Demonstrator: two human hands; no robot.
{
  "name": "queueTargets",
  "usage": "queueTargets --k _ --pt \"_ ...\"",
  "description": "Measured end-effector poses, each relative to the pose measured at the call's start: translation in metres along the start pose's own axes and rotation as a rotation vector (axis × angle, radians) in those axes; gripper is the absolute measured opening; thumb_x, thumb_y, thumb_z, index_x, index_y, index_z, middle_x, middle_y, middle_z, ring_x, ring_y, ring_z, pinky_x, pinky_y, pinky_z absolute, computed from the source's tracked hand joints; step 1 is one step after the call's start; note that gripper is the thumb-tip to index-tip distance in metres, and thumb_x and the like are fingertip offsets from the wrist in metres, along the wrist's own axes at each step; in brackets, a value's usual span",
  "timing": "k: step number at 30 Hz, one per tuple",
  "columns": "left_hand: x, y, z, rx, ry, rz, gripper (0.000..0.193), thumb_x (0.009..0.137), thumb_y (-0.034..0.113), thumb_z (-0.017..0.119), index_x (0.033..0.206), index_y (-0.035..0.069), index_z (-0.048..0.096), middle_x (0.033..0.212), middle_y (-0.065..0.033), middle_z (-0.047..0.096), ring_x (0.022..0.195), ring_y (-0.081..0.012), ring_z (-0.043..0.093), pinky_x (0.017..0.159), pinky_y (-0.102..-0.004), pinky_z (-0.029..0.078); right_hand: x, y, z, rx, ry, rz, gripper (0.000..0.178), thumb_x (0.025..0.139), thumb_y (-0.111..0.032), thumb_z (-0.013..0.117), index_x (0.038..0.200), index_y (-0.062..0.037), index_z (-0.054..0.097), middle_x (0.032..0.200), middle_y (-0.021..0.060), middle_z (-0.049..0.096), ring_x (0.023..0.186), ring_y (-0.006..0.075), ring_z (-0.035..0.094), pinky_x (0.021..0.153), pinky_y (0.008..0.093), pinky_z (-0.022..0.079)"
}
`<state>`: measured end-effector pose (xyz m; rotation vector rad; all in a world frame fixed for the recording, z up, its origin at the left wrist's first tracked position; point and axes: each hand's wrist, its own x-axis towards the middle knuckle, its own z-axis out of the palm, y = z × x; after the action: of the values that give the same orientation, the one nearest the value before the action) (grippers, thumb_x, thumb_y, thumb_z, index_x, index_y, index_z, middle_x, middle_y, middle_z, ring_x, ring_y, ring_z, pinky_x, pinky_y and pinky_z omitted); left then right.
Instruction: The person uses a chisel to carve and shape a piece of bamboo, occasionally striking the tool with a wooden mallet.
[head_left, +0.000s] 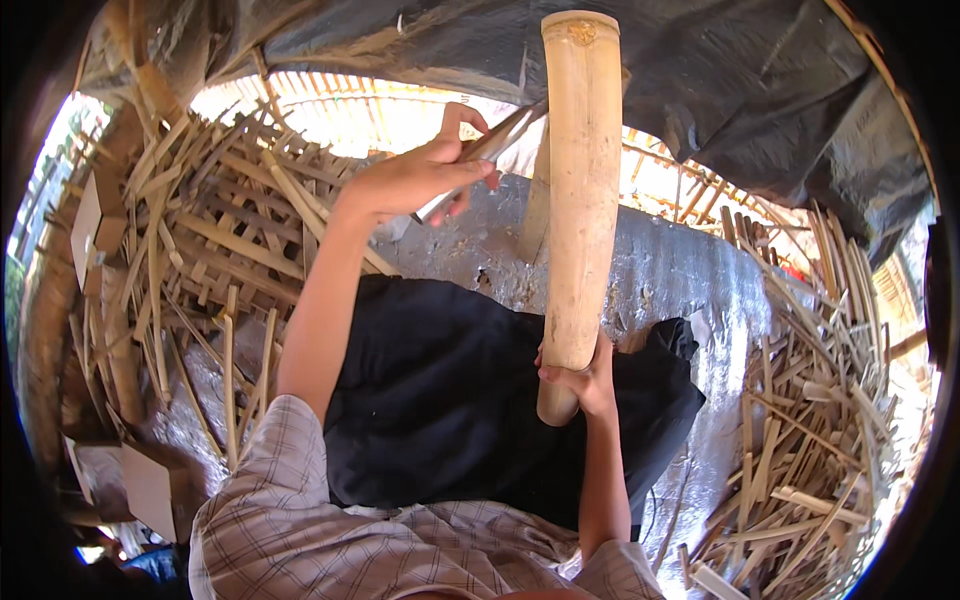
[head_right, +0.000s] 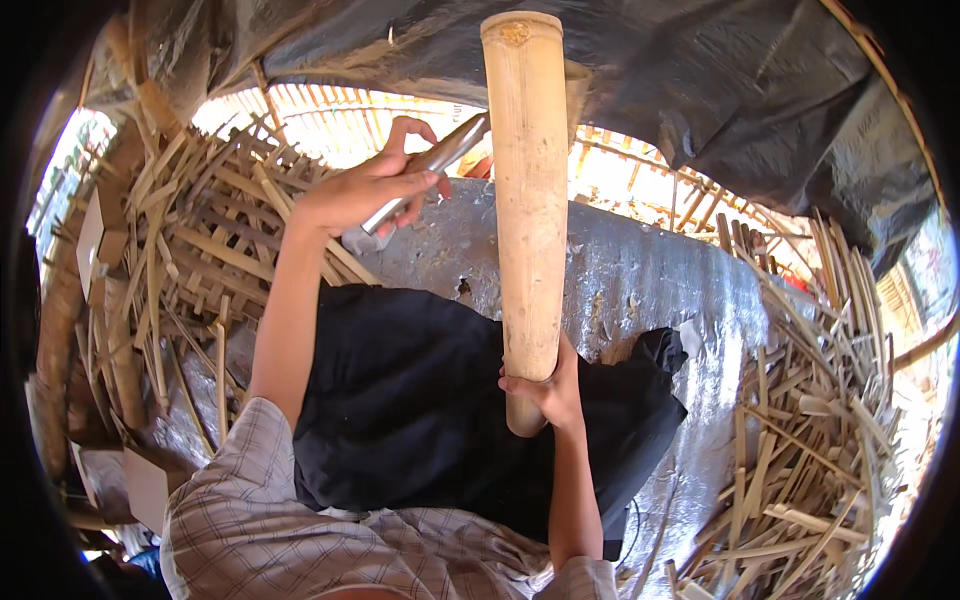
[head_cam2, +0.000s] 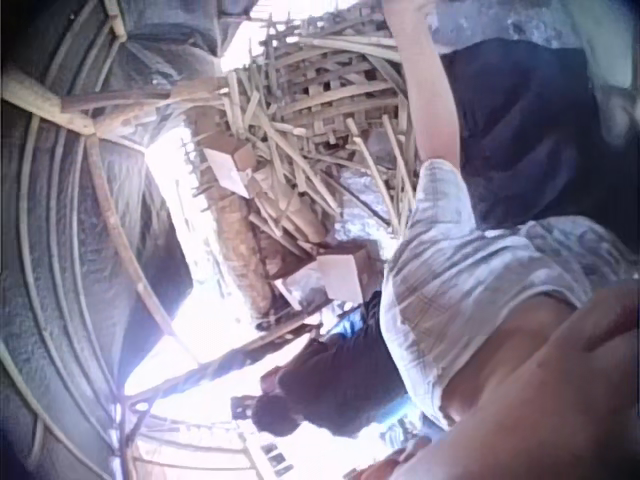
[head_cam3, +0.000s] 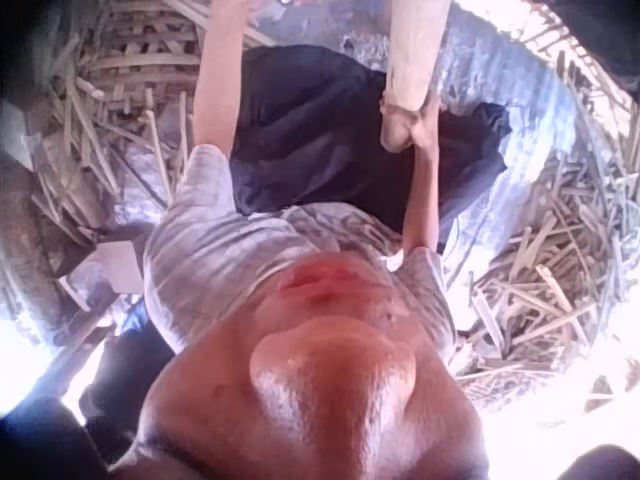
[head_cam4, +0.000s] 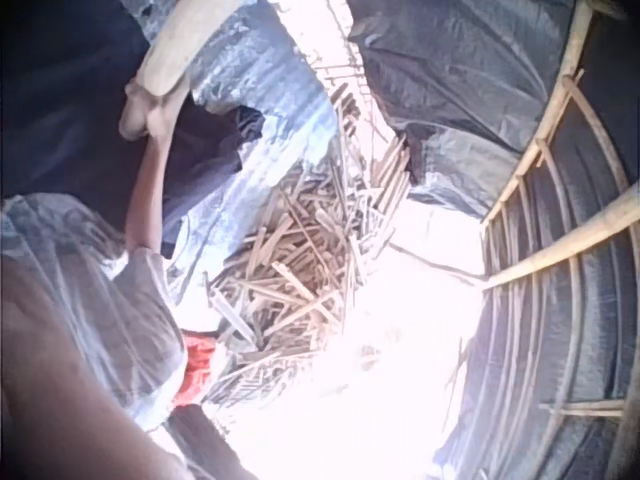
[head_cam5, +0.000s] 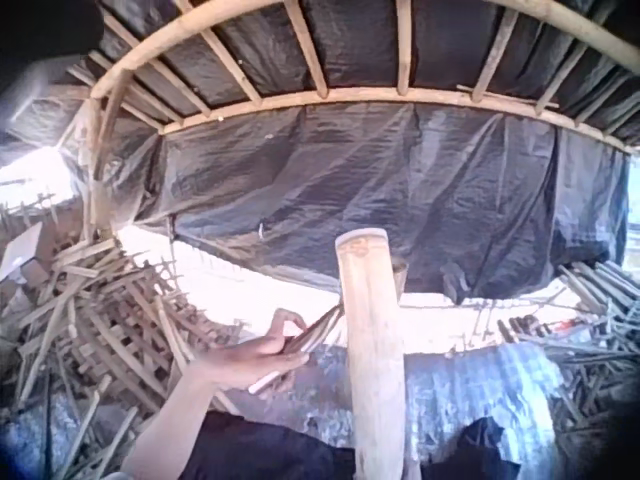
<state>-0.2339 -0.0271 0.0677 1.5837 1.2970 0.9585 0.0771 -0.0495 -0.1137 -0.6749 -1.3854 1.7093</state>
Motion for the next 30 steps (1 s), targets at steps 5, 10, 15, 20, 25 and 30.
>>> queueTargets --k 5,10,15,20,25,30 --pt "0.044 0.019 -0.026 0.725 0.070 -0.136 0.070 0.090 0.018 0.068 0.149 0.008 0.032 0.094 -0.0099 0.068 0.060 -0.0147 0.057 0.048 -0.0292 0.047 -0.008 -0.009 -0.003 0.079 0.030 -0.043 0.060 0.058 0.006 0.079 0.114 0.0030 0.056 0.088 0.0121 0.068 0.076 0.0227 0.070 0.069 0.0362 0.059" --pt "0.084 0.039 -0.035 0.985 0.051 -0.206 0.077 0.090 0.012 0.067 0.157 0.011 0.030 0.102 -0.0155 0.070 0.062 -0.0177 0.064 0.051 -0.0343 0.052 -0.016 -0.023 -0.008 0.076 0.122 -0.079 0.056 0.055 -0.001 0.075 0.108 0.0037 0.058 0.084 0.0132 0.066 0.074 0.0245 0.068 0.071 0.0375 0.057" --pt "0.114 0.026 -0.073 0.924 -0.010 -0.161 0.080 0.090 0.014 0.070 0.158 0.011 0.029 0.102 -0.0159 0.069 0.062 -0.0199 0.067 0.051 -0.0338 0.054 -0.020 -0.022 -0.023 0.172 0.103 -0.113 0.053 0.064 0.005 0.076 0.113 0.0040 0.056 0.090 0.0126 0.068 0.080 0.0260 0.072 0.075 0.0395 0.060" --pt "0.124 -0.037 -0.131 1.254 0.070 0.418 0.061 0.092 0.026 0.073 0.142 0.004 0.046 0.088 -0.0141 0.067 0.065 -0.0232 0.066 0.058 -0.0383 0.054 -0.025 -0.022 -0.010 0.248 0.118 -0.056 0.050 0.067 0.000 0.076 0.112 0.0044 0.056 0.093 0.0142 0.068 0.080 0.0294 0.073 0.076 0.0418 0.061" --pt "0.088 0.029 -0.062 1.139 0.085 -0.103 0.047 0.095 0.032 0.069 0.125 0.001 0.052 0.085 -0.0137 0.066 0.066 -0.0238 0.065 0.057 -0.0386 0.051 -0.038 -0.036 -0.001 0.277 0.130 -0.063 0.051 0.066 -0.003 0.077 0.112 0.0047 0.056 0.090 0.0154 0.067 0.071 0.0273 0.069 0.066 0.0404 0.058" --pt "0.078 0.008 -0.080 1.084 0.079 -0.129 0.053 0.095 0.042 0.067 0.122 -0.001 0.052 0.087 -0.0142 0.065 0.067 -0.0238 0.065 0.055 -0.0385 0.050 -0.028 -0.088 0.018 0.174 0.123 -0.209 0.050 0.066 -0.005 0.076 0.110 0.0068 0.056 0.086 0.0163 0.067 0.069 0.0273 0.068 0.065 0.0399 0.057"
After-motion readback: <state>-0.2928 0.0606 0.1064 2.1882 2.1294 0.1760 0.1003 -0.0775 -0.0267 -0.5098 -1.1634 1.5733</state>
